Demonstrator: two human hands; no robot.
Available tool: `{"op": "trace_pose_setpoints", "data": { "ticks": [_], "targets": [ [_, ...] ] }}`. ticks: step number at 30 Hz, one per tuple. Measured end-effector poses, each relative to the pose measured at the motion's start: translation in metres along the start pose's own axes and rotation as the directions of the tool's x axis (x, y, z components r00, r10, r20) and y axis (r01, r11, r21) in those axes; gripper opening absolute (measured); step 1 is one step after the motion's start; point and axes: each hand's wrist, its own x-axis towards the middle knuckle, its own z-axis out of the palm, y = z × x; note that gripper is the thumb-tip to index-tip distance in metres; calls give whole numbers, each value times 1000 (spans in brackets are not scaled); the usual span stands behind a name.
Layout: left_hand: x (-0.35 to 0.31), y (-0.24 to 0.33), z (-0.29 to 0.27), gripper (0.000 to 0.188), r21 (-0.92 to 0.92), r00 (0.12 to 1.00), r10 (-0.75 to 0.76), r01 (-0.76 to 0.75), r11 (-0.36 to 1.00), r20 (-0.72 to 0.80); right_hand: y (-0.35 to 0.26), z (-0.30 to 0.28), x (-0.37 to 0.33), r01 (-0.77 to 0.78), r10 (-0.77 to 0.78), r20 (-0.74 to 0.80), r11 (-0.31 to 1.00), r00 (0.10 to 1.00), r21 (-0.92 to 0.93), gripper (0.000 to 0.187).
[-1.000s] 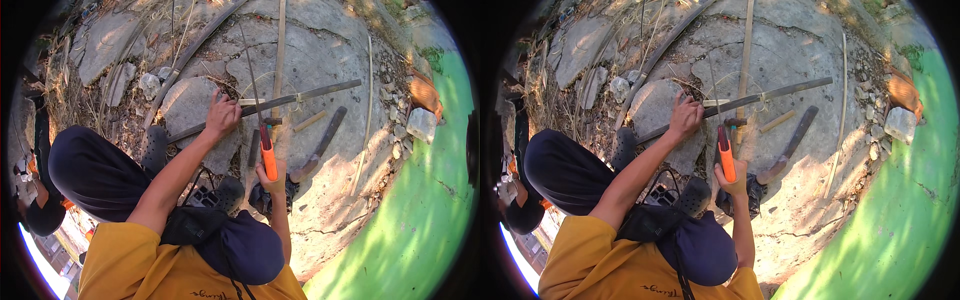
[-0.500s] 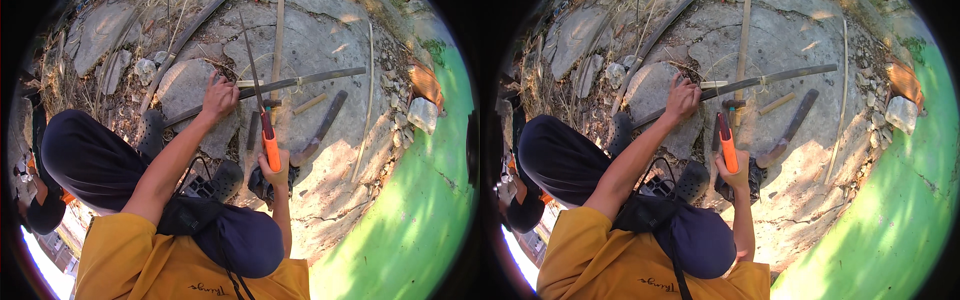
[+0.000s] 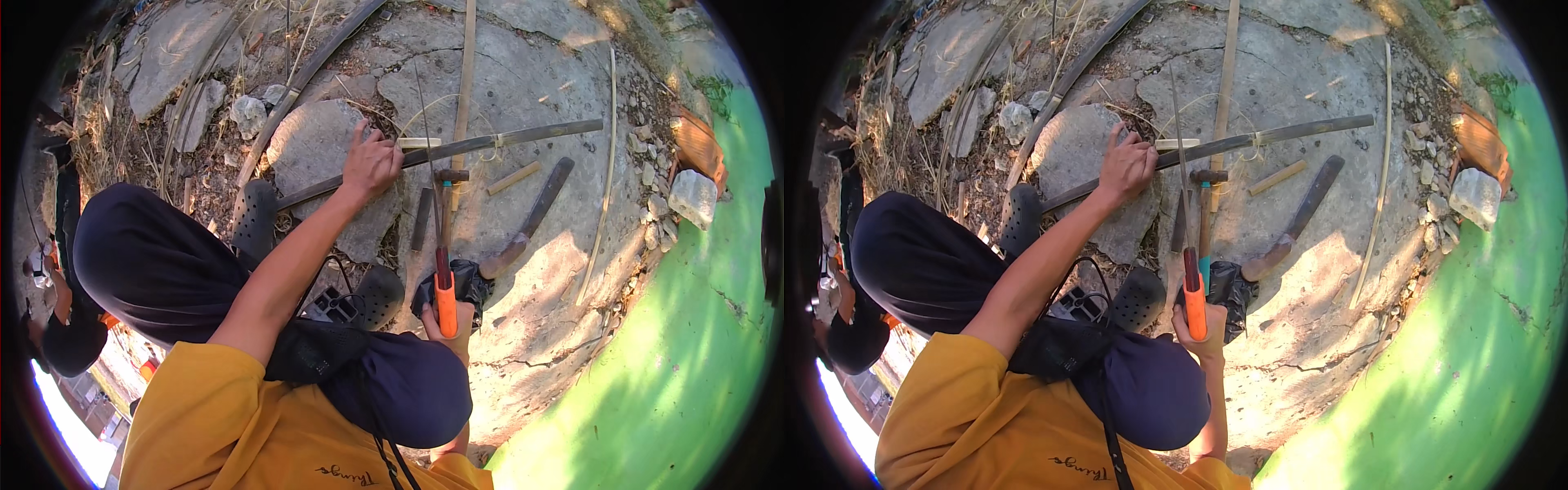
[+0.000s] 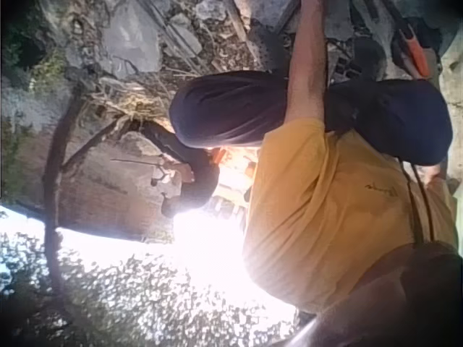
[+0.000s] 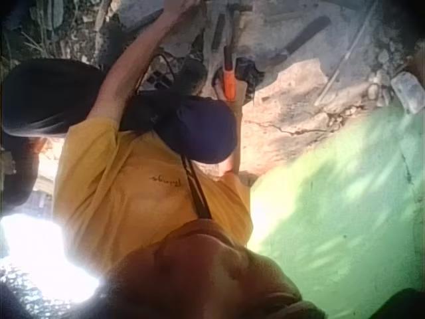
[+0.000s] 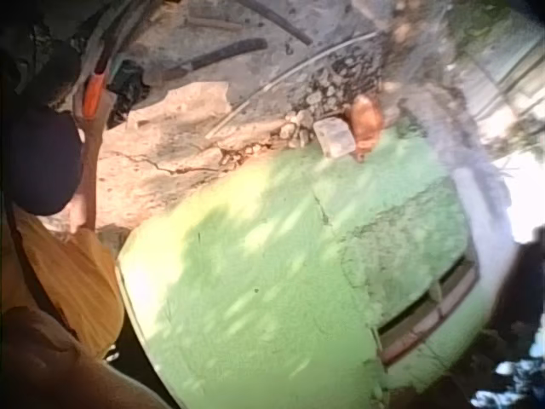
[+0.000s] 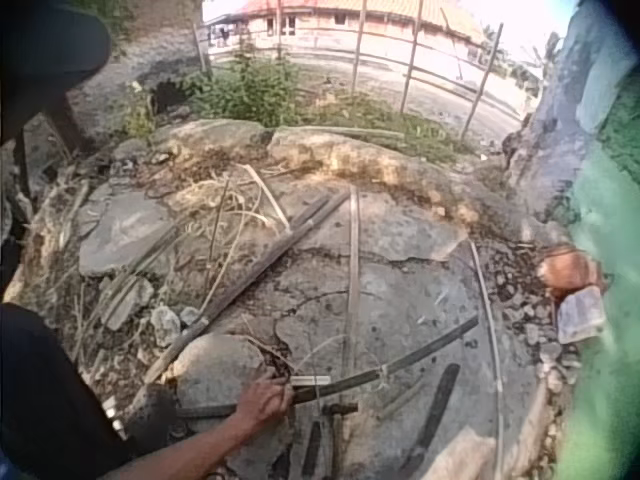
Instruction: The person saws a piece of bamboo into sections, uses a hammer and a small wedge to split it, and then scrapes the surface of a bamboo strip.
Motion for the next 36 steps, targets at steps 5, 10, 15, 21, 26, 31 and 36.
{"op": "trace_pose_setpoints", "data": {
  "ticks": [5,10,15,21,26,31,36],
  "targets": [
    [7,-12,5,42,-12,995,-17,16,1000,-102,10,-11,29,-37,33,27,990,999,136,19],
    [-8,-10,9,43,-31,998,-6,4,1000,-57,17,19,40,121,-121,-1,990,993,71,20],
    [-5,-1,-1,43,-15,999,-33,33,999,15,0,-2,-14,26,-26,-14,1000,1000,-7,16],
    [2,-4,2,42,-7,999,-34,34,999,18,24,17,85,1,3,-22,986,1000,168,9],
    [6,1,1,43,-7,999,-47,47,999,-1,12,-2,24,63,-65,33,996,997,59,8],
    [0,-6,1,41,-31,998,-52,51,998,-37,18,20,87,53,-53,3,991,999,127,16],
    [4,-3,-3,42,-34,999,-17,16,999,-39,18,0,14,20,-19,-3,994,1000,111,15]
  ]
}}
